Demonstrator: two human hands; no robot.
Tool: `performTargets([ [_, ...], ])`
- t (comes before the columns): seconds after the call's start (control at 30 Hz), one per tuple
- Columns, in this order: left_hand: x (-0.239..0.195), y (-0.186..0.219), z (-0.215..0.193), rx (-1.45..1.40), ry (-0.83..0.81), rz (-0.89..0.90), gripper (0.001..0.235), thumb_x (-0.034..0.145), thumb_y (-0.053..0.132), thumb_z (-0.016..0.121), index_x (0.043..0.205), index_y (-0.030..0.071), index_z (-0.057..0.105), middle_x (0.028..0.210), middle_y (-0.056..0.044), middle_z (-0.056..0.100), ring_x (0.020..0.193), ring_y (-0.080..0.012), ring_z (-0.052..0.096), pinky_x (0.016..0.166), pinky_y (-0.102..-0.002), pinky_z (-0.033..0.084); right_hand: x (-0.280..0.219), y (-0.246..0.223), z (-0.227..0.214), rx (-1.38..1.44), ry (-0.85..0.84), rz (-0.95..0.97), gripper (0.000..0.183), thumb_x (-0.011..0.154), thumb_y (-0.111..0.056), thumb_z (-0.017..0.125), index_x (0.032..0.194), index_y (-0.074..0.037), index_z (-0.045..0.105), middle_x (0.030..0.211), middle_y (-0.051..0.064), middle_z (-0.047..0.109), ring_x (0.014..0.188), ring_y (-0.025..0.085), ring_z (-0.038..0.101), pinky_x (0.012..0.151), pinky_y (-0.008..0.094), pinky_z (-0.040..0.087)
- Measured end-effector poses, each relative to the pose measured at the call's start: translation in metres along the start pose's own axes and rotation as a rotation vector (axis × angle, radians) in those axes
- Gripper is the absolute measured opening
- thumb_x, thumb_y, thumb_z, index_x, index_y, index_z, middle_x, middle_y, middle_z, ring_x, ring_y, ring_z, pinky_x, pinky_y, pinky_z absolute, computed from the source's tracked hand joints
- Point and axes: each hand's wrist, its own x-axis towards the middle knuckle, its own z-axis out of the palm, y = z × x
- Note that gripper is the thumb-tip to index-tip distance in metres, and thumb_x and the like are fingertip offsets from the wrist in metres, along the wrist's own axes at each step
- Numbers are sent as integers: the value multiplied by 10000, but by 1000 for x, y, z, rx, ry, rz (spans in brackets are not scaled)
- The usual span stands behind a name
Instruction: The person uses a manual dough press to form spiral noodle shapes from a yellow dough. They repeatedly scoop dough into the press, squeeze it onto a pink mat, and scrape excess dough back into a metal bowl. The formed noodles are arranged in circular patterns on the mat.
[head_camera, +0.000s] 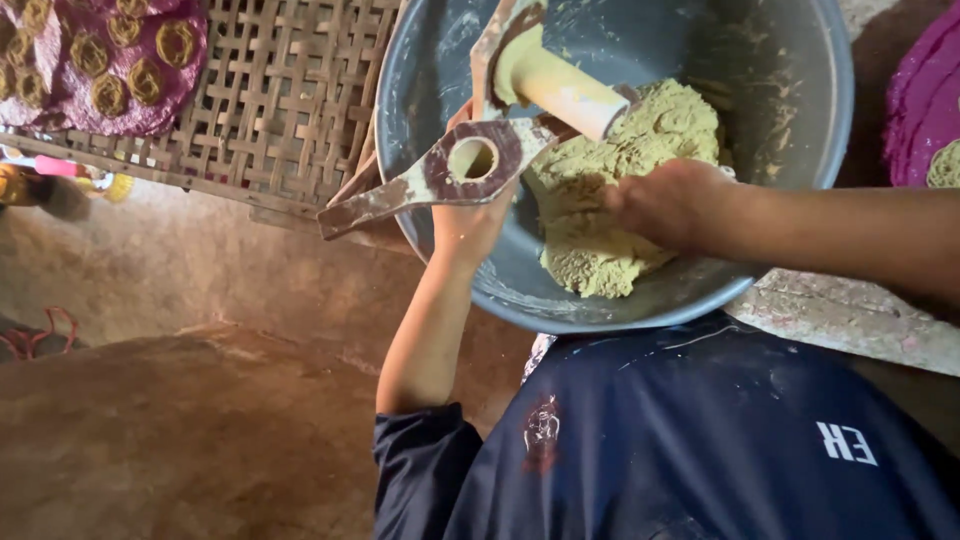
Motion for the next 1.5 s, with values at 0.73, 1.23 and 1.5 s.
performTargets([
  [0.73, 14, 11, 4, 566, 67, 75, 571, 911, 134, 803, 1418, 53, 553, 1268, -96, 691, 1125, -212, 691, 999, -339, 537, -140, 9, 13, 596, -147, 129, 442, 964, -361, 527, 1392, -351, 638, 1113, 27, 774, 925, 197, 781, 893, 377, 637],
  [1.23, 8, 42, 61, 726, -264, 223, 660, 729, 236, 878, 1321, 105, 617, 1291, -93, 683, 1074, -257, 688, 908, -363, 561, -130, 28, -100, -167, 614, 165, 221, 825, -249, 608, 1030, -206, 680, 809, 27, 701, 697, 242, 707, 507, 365, 544],
  [1.5, 0, 29, 32, 627, -268, -224, 416, 854, 291, 884, 1221, 160, 738, 1120, -37, 782, 1018, -201, 764, 875, -329, 578, -184, 21, -96, -184, 492, 208, 263, 932, -181, 580, 1186, -128, 625, 856, 23, 644, 692, 143, 677, 582, 288, 580],
])
